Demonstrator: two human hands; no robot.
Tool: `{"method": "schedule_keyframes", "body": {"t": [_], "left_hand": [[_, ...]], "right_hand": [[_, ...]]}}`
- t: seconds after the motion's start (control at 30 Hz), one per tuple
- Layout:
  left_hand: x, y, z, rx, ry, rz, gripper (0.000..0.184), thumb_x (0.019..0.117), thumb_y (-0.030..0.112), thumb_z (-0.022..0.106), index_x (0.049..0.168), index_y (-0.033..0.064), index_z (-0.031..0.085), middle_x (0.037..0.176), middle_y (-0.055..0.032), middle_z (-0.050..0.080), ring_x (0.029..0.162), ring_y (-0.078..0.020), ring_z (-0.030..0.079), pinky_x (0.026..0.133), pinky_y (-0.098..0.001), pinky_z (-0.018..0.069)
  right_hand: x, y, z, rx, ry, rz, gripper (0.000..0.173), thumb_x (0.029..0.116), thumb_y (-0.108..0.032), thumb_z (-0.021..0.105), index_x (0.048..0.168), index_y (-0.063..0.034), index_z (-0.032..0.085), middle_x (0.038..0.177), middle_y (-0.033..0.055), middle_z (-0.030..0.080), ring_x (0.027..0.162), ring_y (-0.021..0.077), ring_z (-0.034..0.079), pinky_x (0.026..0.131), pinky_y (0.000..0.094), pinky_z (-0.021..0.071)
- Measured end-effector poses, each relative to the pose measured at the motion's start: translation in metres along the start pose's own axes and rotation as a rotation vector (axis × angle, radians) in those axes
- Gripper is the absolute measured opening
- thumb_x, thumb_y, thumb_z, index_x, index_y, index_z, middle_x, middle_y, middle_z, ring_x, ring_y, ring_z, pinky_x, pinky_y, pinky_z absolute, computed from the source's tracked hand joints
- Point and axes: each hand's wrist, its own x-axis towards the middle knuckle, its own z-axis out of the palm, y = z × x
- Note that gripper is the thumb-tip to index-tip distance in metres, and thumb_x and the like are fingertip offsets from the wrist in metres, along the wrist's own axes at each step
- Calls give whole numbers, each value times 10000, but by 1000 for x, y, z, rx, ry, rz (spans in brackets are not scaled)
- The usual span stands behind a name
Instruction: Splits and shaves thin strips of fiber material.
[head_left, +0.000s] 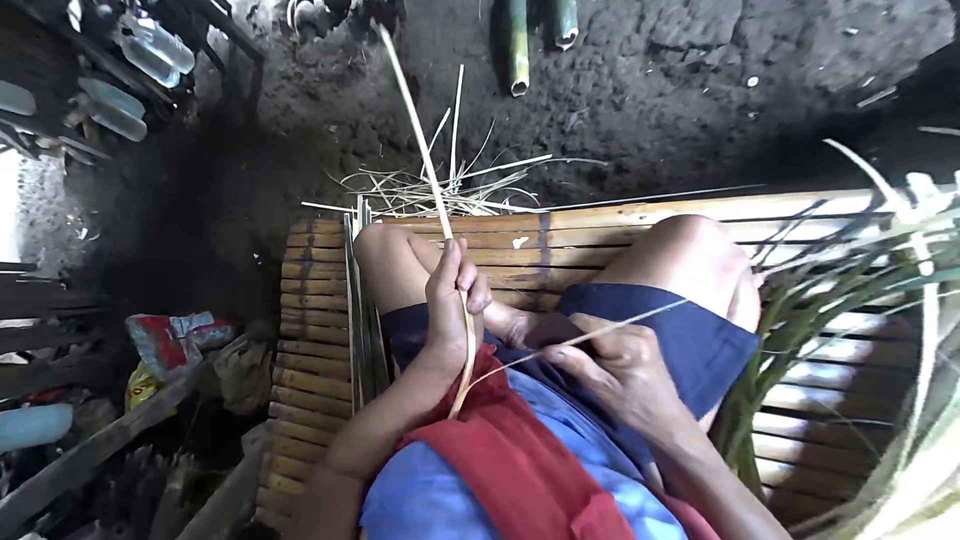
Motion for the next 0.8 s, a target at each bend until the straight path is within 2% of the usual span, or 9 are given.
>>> {"method": "schedule_keyframes", "body": {"t": [0.07, 0.13, 0.23, 0.37, 0.43, 0.47, 0.53, 0.7, 0.8], "left_hand": [[-12, -2, -12, 96, -116, -31, 289, 1108, 416, 363, 1057, 202, 551, 585, 84, 380, 401, -6, 347, 398, -128, 346], [-11, -2, -15, 144, -127, -18, 279, 1097, 456, 380, 1054, 241, 552, 585, 96, 373, 392, 4, 323, 386, -120, 315], [5, 6, -20, 117, -5, 57, 287, 1106, 417, 374, 1008, 210, 548, 547, 103, 366, 373, 14, 319, 382, -112, 307], [29, 14, -24, 22, 254, 115, 245, 1119, 286, 369, 1128, 146, 570, 516, 119, 384, 357, 16, 336, 377, -119, 341], [23, 7, -22, 58, 206, 89, 272, 1118, 320, 377, 1198, 146, 569, 533, 116, 370, 360, 20, 325, 372, -111, 327], [19, 4, -21, 102, 142, 66, 262, 1117, 357, 373, 1182, 186, 560, 543, 125, 361, 365, 30, 316, 375, -99, 318], [23, -2, -21, 62, 124, 63, 269, 1116, 316, 378, 1169, 147, 581, 537, 120, 387, 366, 23, 340, 381, -112, 342], [31, 15, -36, 122, 141, 70, 263, 1118, 334, 368, 1166, 190, 583, 536, 137, 397, 367, 39, 341, 380, -98, 339], [36, 19, -45, 107, 112, 81, 321, 1123, 293, 348, 1180, 128, 617, 494, 111, 403, 346, 20, 357, 368, -118, 354]], "right_hand": [[-2, 1, 23, 23, -78, 8, 497, 988, -515, 619, 909, -39, 738, 781, 46, 712, 720, 69, 673, 656, 278, 568], [-9, 1, 46, 18, -124, -79, 531, 1019, -498, 569, 783, -36, 680, 695, 86, 652, 633, 158, 630, 578, 327, 503], [-20, -3, 37, 99, -173, -112, 519, 1046, -449, 546, 730, -45, 626, 629, 74, 572, 587, 135, 557, 561, 272, 438], [-35, -6, 12, 162, -184, 1, 474, 1034, -422, 582, 793, -23, 669, 679, 65, 621, 654, 51, 579, 631, 181, 454], [-31, -2, 24, 109, -212, 51, 507, 1021, -484, 569, 811, -33, 666, 693, 74, 634, 653, 97, 606, 620, 262, 485], [-29, -1, 33, 90, -246, 53, 522, 1010, -516, 568, 836, -39, 684, 716, 81, 661, 669, 134, 642, 626, 319, 523], [-28, -2, 56, 83, -307, -1, 512, 1002, -487, 579, 789, -32, 681, 680, 105, 655, 628, 208, 658, 573, 398, 523], [-43, -2, 54, 81, -300, -93, 506, 1054, -390, 508, 692, -55, 622, 626, 86, 610, 567, 193, 615, 500, 350, 464], [-58, -1, 43, 41, -232, -124, 467, 1038, -338, 516, 670, -65, 604, 622, 81, 612, 559, 196, 616, 478, 349, 454]]}}
